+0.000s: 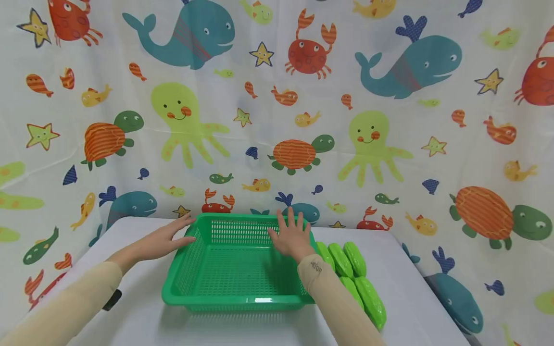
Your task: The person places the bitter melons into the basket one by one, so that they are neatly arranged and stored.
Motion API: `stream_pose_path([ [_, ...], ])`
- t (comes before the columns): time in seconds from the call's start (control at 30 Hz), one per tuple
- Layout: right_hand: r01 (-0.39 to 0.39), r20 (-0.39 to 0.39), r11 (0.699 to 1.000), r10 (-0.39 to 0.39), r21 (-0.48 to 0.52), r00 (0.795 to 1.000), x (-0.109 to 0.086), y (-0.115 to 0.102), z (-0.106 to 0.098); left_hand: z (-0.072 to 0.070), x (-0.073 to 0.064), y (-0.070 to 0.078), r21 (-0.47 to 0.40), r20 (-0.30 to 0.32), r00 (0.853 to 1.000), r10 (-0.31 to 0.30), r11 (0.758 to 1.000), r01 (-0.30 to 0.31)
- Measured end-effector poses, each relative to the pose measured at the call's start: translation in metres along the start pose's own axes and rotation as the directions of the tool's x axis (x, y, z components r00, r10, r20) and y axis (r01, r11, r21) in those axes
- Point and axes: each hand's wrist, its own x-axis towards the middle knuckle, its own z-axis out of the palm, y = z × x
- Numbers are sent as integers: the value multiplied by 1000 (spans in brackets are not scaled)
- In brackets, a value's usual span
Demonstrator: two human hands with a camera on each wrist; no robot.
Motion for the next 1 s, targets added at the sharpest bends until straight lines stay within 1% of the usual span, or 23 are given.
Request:
stream_pose_path([
  [0.07,-3,3,1000,3,0,1000,1,0,0,-4,-8,-10,-17,3,1000,9,1000,-9],
  [0.2,-11,8,1000,11,0,1000,3,1,1,-5,-17,-22,-28,-43,997,59,998,-60],
  [0.3,-18,7,1000,18,12,1000,4,3,-1,-3,-16,-24,-35,-71,992,107,993,-110],
  [0.37,-18,4,1000,18,17,1000,3,5,-4,-2,-14,-23,-35,-85,989,125,991,-128],
  [0.47,-6,-6,1000,6,25,1000,0,8,-12,-2,-11,-21,-17,-86,983,162,986,-164],
  [0.6,13,-5,999,-13,53,1000,-7,16,-28,-3,-9,-19,-13,-73,981,177,984,-179],
  [0.73,41,-11,993,-40,112,999,-18,22,-51,-4,-9,-20,-18,-67,984,165,986,-167],
  [0.87,84,-57,984,-76,154,995,-30,31,-72,-5,-10,-23,-22,-65,986,155,987,-157],
  [1.0,119,-98,979,-104,164,990,-46,49,-80,-6,-11,-23,9,-58,985,163,987,-163],
])
